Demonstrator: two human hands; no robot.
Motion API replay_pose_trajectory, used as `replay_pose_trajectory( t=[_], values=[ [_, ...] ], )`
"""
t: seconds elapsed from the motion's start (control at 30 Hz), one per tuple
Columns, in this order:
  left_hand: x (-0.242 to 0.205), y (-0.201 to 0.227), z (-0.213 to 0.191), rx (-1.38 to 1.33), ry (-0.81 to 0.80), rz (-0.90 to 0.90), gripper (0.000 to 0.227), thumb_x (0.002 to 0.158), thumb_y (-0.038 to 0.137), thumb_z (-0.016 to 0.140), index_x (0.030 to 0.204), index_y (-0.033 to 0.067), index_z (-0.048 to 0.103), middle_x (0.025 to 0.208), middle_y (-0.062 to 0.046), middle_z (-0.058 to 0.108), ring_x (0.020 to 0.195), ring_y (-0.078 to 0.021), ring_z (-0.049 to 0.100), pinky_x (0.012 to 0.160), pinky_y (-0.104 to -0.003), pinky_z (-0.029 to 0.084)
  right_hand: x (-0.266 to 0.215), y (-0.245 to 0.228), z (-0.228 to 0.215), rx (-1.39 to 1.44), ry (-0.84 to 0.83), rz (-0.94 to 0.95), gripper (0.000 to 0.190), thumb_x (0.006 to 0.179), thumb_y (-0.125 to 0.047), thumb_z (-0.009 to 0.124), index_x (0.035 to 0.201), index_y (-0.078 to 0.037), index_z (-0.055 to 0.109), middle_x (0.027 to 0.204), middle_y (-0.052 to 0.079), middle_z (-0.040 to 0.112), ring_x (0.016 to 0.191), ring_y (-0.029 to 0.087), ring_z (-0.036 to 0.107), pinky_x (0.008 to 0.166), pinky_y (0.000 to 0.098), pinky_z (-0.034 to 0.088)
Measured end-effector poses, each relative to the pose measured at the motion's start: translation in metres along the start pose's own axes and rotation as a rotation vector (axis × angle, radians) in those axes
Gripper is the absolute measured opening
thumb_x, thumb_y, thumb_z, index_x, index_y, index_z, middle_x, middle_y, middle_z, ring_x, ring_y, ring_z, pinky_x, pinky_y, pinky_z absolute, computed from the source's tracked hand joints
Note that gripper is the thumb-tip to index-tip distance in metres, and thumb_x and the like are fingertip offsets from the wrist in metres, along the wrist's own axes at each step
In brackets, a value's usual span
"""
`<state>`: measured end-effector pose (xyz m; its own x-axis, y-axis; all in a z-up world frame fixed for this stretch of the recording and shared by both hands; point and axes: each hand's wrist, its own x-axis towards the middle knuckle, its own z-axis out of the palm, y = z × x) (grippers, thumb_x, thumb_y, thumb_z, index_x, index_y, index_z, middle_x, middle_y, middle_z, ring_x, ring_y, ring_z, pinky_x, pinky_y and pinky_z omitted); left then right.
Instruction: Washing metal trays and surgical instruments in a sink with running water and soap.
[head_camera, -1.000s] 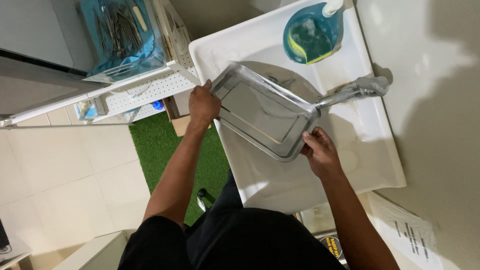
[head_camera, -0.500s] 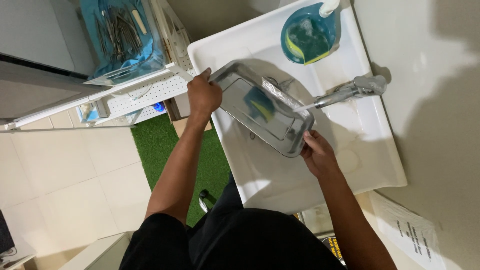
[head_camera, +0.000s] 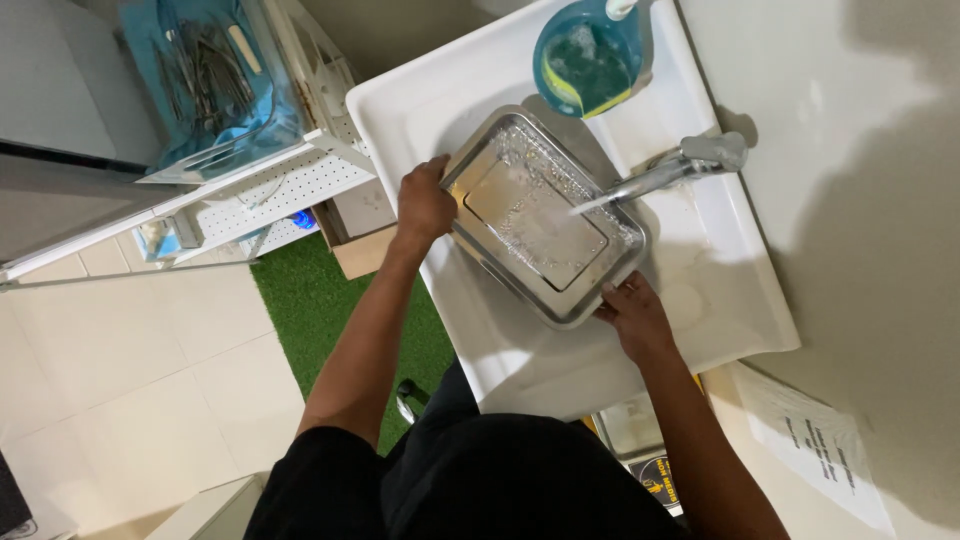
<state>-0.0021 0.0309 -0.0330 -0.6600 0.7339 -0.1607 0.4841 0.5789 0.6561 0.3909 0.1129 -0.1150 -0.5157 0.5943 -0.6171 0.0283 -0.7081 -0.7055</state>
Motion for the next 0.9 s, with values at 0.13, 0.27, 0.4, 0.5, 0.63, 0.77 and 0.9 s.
replay_pose_trajectory(
  t=[0.13, 0.27, 0.4, 0.5, 0.63, 0.77, 0.9],
  values=[
    [0.012, -0.011, 0.040, -0.051, -0.042, 0.052, 0.068, 0.064, -0.003, 0.072, 0.131, 0.0034, 0.064, 0.120, -0.023, 0.068, 0.108, -0.0401, 0.067, 0.095, -0.043, 0.054, -0.038, -0.039, 0.034, -0.002, 0.038, -0.015, 0.028, 0.099, -0.009, 0.062, 0.126, -0.008, 0.055, 0.115, 0.007, 0.069, 0.100, 0.022, 0.069, 0.087, 0.0421, 0.060],
    [0.013, -0.015, 0.109, 0.131, -0.085, 0.103, 0.066, 0.085, 0.017, 0.065, 0.148, 0.0068, 0.050, 0.144, -0.023, 0.052, 0.131, -0.0402, 0.052, 0.113, -0.049, 0.041, -0.043, -0.023, 0.018, 0.038, 0.109, -0.071, 0.042, 0.095, -0.005, 0.059, 0.135, -0.013, 0.053, 0.121, 0.002, 0.067, 0.107, 0.018, 0.067, 0.086, 0.0390, 0.060],
    [-0.035, 0.118, 0.062, 0.450, -0.456, 0.072, 0.090, 0.098, 0.065, 0.050, 0.164, 0.0129, 0.018, 0.170, -0.018, -0.001, 0.158, -0.0376, -0.005, 0.123, -0.061, -0.008, -0.029, 0.012, -0.008, 0.046, 0.064, -0.147, 0.042, 0.103, -0.002, 0.063, 0.143, -0.011, 0.051, 0.122, 0.004, 0.064, 0.103, 0.019, 0.063, 0.082, 0.0375, 0.055],
    [-0.062, 0.134, 0.098, 0.488, -0.621, 0.251, 0.083, 0.098, 0.066, 0.047, 0.162, 0.0189, 0.021, 0.170, -0.018, -0.003, 0.157, -0.0386, -0.008, 0.123, -0.058, -0.008, -0.041, -0.019, 0.035, 0.133, 0.016, -0.140, 0.040, 0.099, -0.004, 0.059, 0.137, -0.012, 0.053, 0.121, 0.003, 0.068, 0.105, 0.017, 0.068, 0.085, 0.0366, 0.059],
    [-0.055, 0.123, 0.115, 0.259, -0.750, 0.676, 0.076, 0.095, 0.062, 0.043, 0.161, 0.0297, 0.027, 0.172, -0.015, 0.000, 0.156, -0.0338, 0.001, 0.125, -0.051, -0.003, -0.038, -0.011, 0.023, 0.209, 0.001, -0.161, 0.039, 0.097, -0.004, 0.059, 0.134, -0.012, 0.055, 0.121, 0.003, 0.069, 0.107, 0.017, 0.069, 0.090, 0.0365, 0.061],
    [-0.035, 0.103, 0.127, 0.371, -0.549, 0.264, 0.071, 0.101, 0.057, 0.049, 0.160, 0.0216, 0.030, 0.170, -0.014, 0.006, 0.158, -0.0364, 0.002, 0.129, -0.050, -0.001, -0.038, -0.004, 0.018, 0.198, 0.036, -0.167, 0.041, 0.099, -0.002, 0.063, 0.138, -0.011, 0.055, 0.120, 0.005, 0.067, 0.103, 0.018, 0.066, 0.085, 0.0372, 0.057],
    [-0.043, 0.068, 0.159, 0.261, -0.619, 0.826, 0.071, 0.107, 0.047, 0.048, 0.166, 0.0140, 0.028, 0.174, -0.005, 0.011, 0.163, -0.0230, 0.011, 0.136, -0.051, 0.005, -0.037, -0.013, 0.031, 0.247, 0.027, -0.152, 0.039, 0.096, -0.004, 0.062, 0.134, -0.011, 0.053, 0.121, 0.003, 0.068, 0.108, 0.018, 0.069, 0.092, 0.0387, 0.060]
  ],
)
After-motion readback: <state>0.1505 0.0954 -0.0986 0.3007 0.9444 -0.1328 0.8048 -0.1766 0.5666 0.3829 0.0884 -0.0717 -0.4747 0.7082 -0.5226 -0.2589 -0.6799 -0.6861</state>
